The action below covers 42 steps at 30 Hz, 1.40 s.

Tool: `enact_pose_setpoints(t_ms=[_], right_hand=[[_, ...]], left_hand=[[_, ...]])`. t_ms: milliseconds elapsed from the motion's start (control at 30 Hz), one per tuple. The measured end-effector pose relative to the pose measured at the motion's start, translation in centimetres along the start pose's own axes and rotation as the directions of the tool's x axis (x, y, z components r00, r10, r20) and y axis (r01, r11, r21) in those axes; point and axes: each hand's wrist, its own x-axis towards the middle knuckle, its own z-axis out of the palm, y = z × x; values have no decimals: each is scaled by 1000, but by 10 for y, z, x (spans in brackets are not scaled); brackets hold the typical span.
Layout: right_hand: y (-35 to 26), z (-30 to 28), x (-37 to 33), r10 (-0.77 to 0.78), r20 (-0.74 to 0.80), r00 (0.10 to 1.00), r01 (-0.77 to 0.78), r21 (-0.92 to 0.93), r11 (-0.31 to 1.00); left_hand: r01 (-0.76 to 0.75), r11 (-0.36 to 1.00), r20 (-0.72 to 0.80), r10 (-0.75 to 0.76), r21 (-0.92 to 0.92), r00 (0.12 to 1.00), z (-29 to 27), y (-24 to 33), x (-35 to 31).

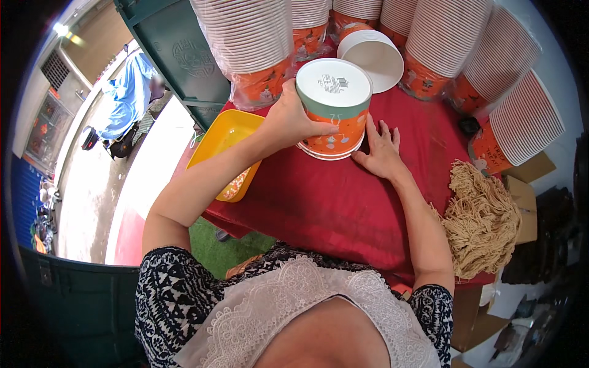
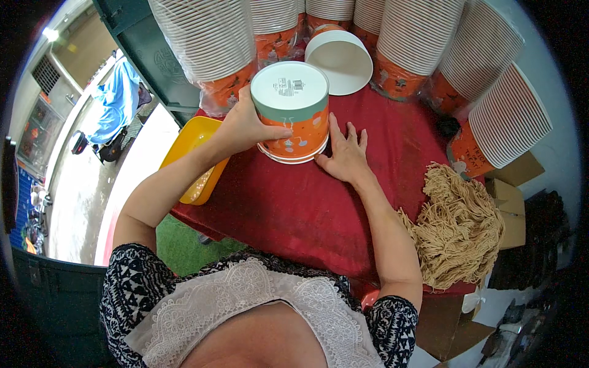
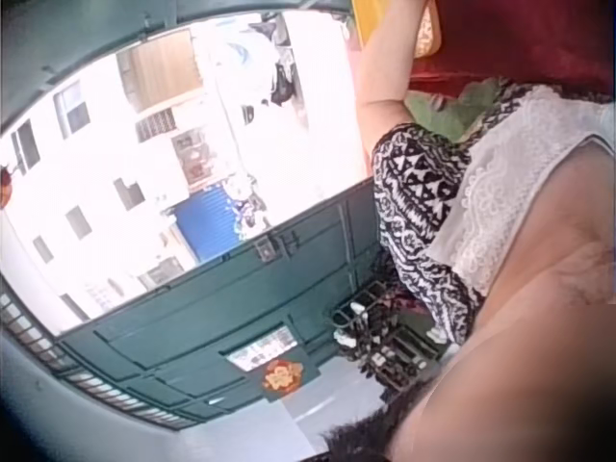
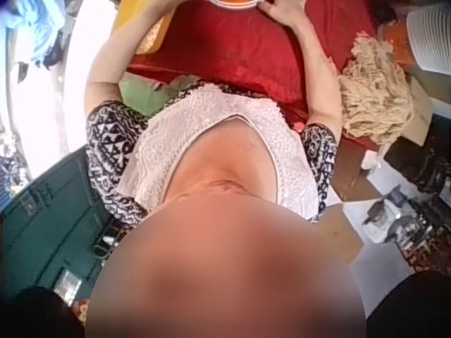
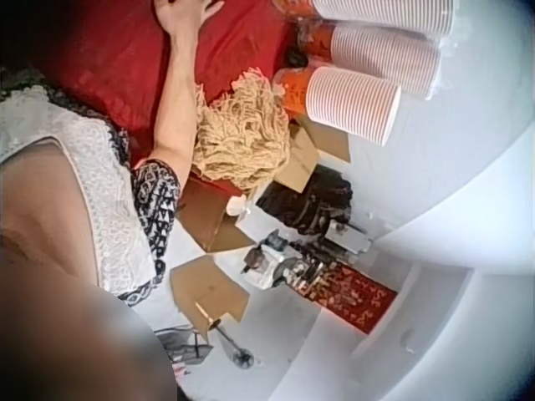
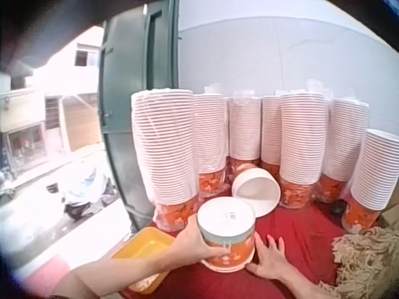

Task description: Attaching and knotting strings onto paper buckets for packaging.

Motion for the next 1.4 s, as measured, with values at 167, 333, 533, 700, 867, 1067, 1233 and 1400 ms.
enact_pose_setpoints(t_ms=[167,333,533,700,867,1067,1233,1400], right_hand=[[0,1,0,-6,-6,1000,6,11,1000],[1,1,-2,-25,-17,1000,25,15,1000],[-2,0,-3,-30,-14,999,31,22,999],[4,1,-1,-74,-18,997,75,68,995],[9,0,2,-118,-2,993,118,85,989],[18,3,4,-133,4,991,131,130,983],[28,0,4,-113,-93,989,134,266,954],[30,-22,22,185,-256,949,-35,497,867]], left_hand=[[-47,999,-4,47,-8,999,3,-8,1],[-26,1000,14,26,-10,1000,2,-6,-1],[-73,997,-2,73,-1,997,6,-14,-3],[-70,998,5,70,3,998,6,-14,-2],[-98,995,-4,98,2,995,5,-13,-2],[-7,999,4,6,34,1000,2,-5,-2],[34,998,-133,-27,46,991,-5,-6,3],[70,994,-156,-56,89,986,-13,-15,9]])
